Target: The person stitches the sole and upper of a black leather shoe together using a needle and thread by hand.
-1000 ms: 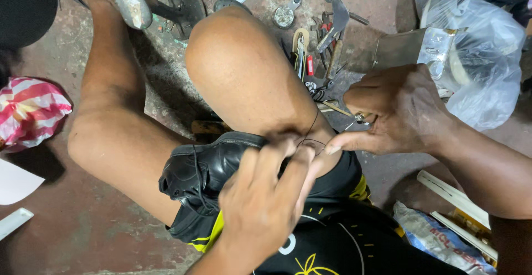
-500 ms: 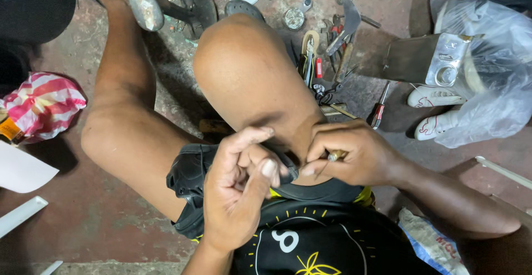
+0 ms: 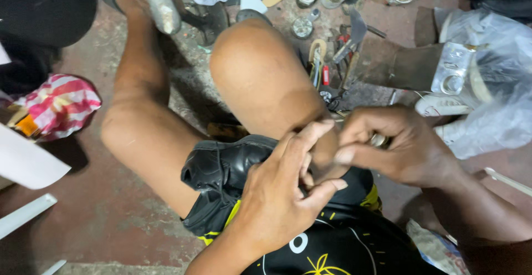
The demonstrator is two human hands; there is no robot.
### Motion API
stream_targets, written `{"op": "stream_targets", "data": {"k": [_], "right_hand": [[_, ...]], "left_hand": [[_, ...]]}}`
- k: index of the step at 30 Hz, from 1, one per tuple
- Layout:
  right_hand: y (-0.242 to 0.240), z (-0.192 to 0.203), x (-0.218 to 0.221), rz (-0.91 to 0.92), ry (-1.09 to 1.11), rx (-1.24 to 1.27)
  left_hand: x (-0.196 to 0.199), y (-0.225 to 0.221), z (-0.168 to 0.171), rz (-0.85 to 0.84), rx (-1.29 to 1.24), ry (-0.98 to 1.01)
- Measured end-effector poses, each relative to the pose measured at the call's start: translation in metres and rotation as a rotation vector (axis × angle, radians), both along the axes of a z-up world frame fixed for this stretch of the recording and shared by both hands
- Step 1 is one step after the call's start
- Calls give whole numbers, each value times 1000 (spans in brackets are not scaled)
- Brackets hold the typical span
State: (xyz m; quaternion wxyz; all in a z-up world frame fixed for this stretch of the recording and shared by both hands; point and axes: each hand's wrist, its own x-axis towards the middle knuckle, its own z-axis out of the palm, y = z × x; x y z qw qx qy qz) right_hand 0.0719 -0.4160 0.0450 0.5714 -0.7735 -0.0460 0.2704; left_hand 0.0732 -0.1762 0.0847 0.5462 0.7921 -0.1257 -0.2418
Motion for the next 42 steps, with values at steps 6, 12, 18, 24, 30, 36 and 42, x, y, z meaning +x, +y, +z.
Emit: {"op": "stream_targets", "data": {"k": [6,12,18,24,30,36,42], "right_hand": [[16,-16,3,192,-279,-226],[-79,-36,60,111,-742,-868],[-147,-91,41,-403,-221,-866],[-80,-61,-40,-87,-67,187],[-10,-31,-70,164,-196,-397],[15,-10,-54,55,-92,117],[18,0,-43,-135,24,237]], "left_hand": [[-9,-4,-7,75,-61,-65],[-10,-1,-8,75,-75,0],[-7,2,-7,64,-58,-31],[-3,0,-8,82,-91,-56],[0,-2,-3,79,-85,-75],[-11,12,-5,43,-144,-81],[-52,90,-24,927,62,-191]]}}
